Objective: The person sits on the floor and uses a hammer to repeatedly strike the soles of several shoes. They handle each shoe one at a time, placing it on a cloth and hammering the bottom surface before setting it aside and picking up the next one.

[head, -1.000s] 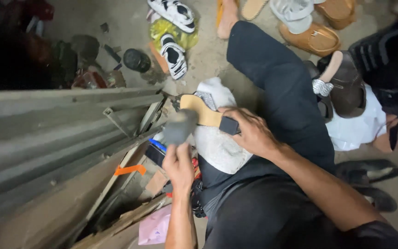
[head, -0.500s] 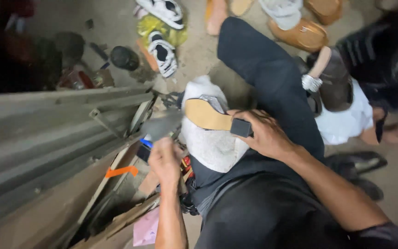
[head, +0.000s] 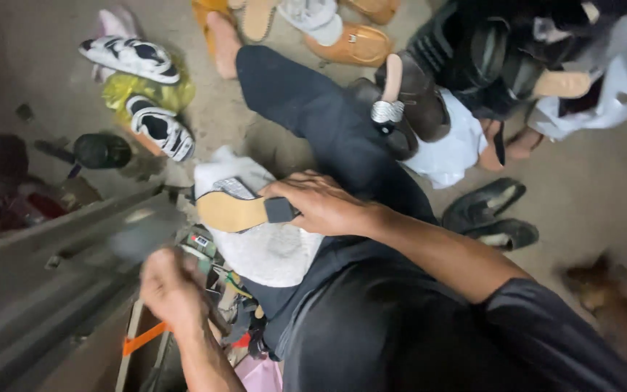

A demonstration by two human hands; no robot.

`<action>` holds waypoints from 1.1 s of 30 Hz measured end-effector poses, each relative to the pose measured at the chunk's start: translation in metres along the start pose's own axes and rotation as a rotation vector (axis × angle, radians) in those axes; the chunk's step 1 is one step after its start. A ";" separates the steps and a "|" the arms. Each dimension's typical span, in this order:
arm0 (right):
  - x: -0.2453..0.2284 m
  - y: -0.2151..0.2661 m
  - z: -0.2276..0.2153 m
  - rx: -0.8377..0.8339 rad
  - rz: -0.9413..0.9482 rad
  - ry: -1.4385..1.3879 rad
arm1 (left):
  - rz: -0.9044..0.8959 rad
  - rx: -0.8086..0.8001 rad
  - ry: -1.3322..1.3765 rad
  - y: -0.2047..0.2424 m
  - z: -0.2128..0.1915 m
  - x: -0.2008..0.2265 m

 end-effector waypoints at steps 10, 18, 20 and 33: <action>-0.008 -0.017 0.010 0.035 0.024 -0.001 | 0.097 -0.022 0.064 0.000 0.011 0.007; -0.018 -0.022 0.010 -0.124 0.047 -0.079 | 0.007 -0.042 -0.109 0.016 0.038 0.020; -0.018 -0.021 0.016 -0.128 0.042 -0.058 | -0.110 0.054 -0.212 0.027 0.038 0.039; -0.014 -0.022 0.023 -0.160 0.103 -0.093 | 0.484 -0.294 -0.654 0.011 0.027 0.004</action>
Point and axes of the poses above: each hand's wrist, its own y-axis away from the middle knuckle, its own z-axis out of the palm, x = y × z, the point moved 10 cm from there along -y, towards the middle knuckle, and after that the axes turned 9 degrees about y, right-handed, at the moved point
